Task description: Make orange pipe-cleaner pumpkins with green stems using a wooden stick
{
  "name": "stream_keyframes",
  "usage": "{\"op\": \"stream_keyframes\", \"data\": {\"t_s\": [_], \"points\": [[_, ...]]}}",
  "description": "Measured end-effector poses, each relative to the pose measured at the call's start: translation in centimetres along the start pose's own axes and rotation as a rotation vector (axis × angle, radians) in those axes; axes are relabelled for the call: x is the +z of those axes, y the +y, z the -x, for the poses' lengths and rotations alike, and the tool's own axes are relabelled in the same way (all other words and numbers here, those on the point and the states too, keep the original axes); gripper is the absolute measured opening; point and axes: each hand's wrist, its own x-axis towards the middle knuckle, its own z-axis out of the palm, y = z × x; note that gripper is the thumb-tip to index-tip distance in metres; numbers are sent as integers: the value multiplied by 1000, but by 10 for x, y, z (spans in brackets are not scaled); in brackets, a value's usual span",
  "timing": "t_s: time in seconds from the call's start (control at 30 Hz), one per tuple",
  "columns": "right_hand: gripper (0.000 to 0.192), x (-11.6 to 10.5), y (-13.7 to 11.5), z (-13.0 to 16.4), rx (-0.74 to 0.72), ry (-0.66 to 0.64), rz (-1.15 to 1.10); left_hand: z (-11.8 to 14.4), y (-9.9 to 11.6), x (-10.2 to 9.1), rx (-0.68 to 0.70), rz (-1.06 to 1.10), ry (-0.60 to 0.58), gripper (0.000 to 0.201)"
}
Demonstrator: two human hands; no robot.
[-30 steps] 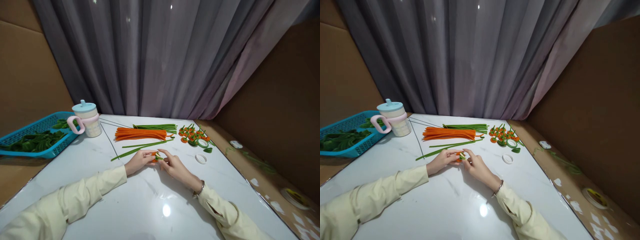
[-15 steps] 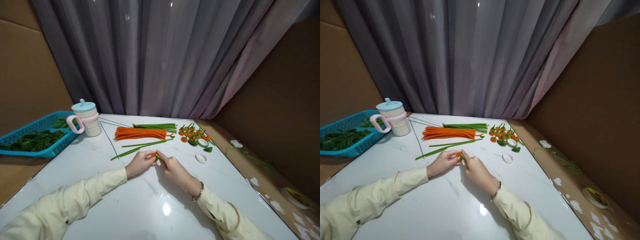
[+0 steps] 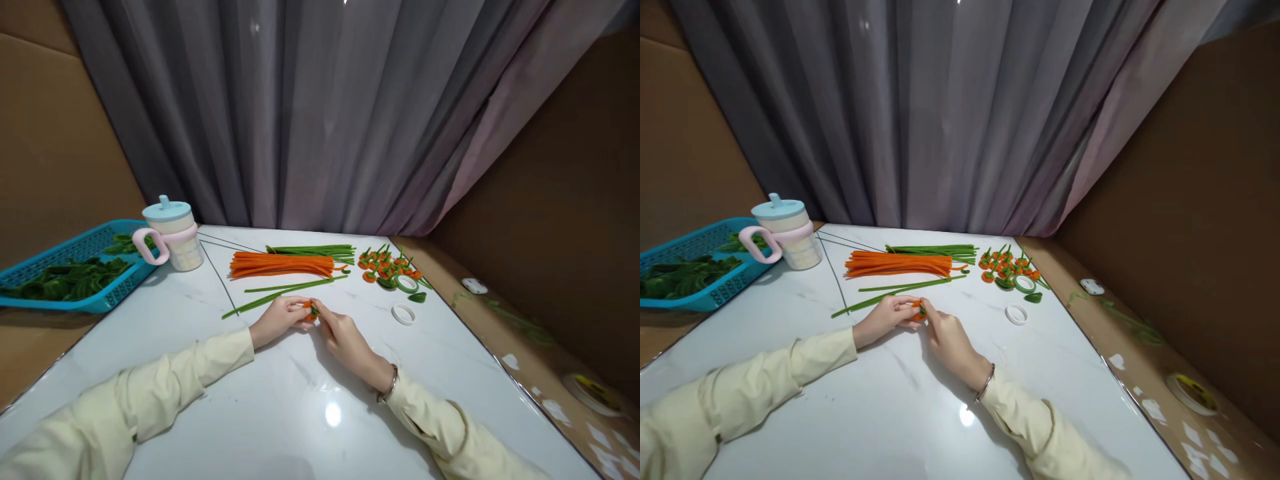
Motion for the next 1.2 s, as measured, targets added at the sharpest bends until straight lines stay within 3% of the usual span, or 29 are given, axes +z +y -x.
{"op": "stream_keyframes", "data": {"t_s": [0.1,0.2,0.37,0.67,0.93,1.2], "points": [[50,-5,-5,-1,65,20,-216,-1,2,-4,-29,34,-35,40],[48,-12,-11,-2,166,-41,-399,-1,5,-6,-39,55,-58,39],[50,-19,-13,-5,303,-72,-547,0,6,-5,-41,72,-71,40],[33,-16,-10,-7,282,77,-529,1,6,-4,21,19,-113,47],[26,-18,-16,-8,290,103,-499,2,0,0,77,-11,-124,42],[40,-15,-15,-10,341,25,-838,3,1,2,108,-30,-86,37]]}}
